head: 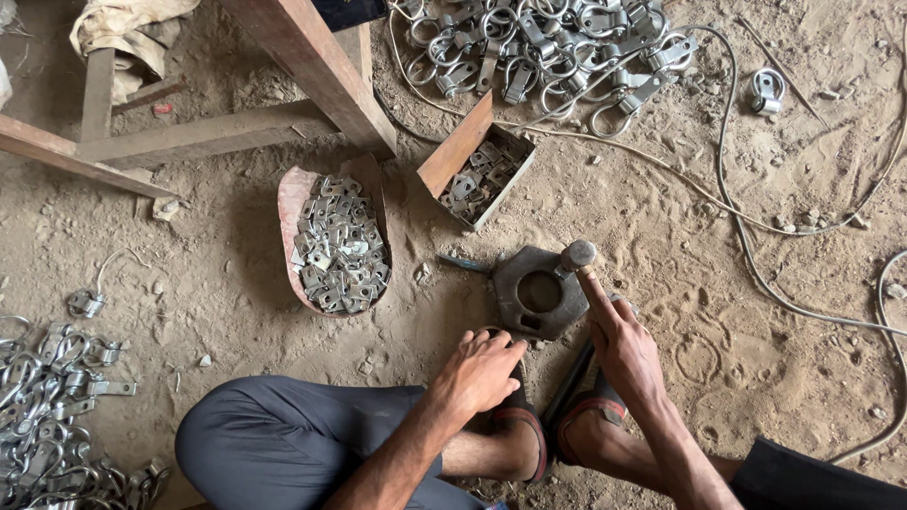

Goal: The person sits on the ground and uses a hammer to strike small metal parts placed on a metal anvil. The person repeatedly picks up parts from a container, positions them on the anvil, and hammers them before placing them into a wooden box.

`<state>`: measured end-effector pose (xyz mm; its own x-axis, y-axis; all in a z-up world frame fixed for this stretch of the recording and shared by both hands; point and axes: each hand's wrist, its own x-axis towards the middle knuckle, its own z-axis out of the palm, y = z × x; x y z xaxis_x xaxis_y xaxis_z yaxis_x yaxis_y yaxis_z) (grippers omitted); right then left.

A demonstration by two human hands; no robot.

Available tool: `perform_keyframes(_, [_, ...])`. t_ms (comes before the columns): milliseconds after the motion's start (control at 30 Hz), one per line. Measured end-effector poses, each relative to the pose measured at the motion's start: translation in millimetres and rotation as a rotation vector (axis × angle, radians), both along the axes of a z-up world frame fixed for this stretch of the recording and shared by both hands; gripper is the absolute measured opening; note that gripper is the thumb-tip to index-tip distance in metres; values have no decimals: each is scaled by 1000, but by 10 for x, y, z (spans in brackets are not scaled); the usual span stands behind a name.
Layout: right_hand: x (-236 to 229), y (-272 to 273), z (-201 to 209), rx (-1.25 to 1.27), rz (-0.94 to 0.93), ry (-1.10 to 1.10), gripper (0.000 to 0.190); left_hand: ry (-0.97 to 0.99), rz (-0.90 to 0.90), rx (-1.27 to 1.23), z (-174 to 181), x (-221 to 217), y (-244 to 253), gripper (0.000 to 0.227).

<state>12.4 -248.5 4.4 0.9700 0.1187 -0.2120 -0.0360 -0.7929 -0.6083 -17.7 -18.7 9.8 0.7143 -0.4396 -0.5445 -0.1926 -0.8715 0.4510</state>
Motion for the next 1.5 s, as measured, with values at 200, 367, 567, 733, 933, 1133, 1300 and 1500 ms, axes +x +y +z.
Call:
perform_keyframes(200, [-5, -13, -37, -4, 19, -35, 69, 58, -12, 26, -46, 16, -12, 64])
perform_keyframes(367, [-8, -17, -76, 3, 8, -20, 70, 70, -15, 25, -79, 13, -8, 67])
perform_keyframes(567, [-16, -17, -90, -15, 10, 2, 69, 53, -23, 26, -57, 12, -7, 65])
perform_keyframes(733, [-22, -29, -108, 16, 16, -37, 70, -7, -24, 10, -49, 1, -1, 61])
perform_keyframes(933, [-30, -32, -130, 14, 7, -19, 69, -60, -7, -7, -73, -18, -19, 52])
perform_keyframes(1133, [-33, -26, -160, -33, 11, -10, 69, -62, -15, 3, -101, -16, -33, 52])
perform_keyframes(1300, [-32, -41, -216, -46, 29, -47, 73, -47, -28, 16, -99, -3, -26, 52])
perform_keyframes(1500, [-39, -27, -238, -48, 26, -37, 74, -40, -22, 15, -107, -6, -38, 56])
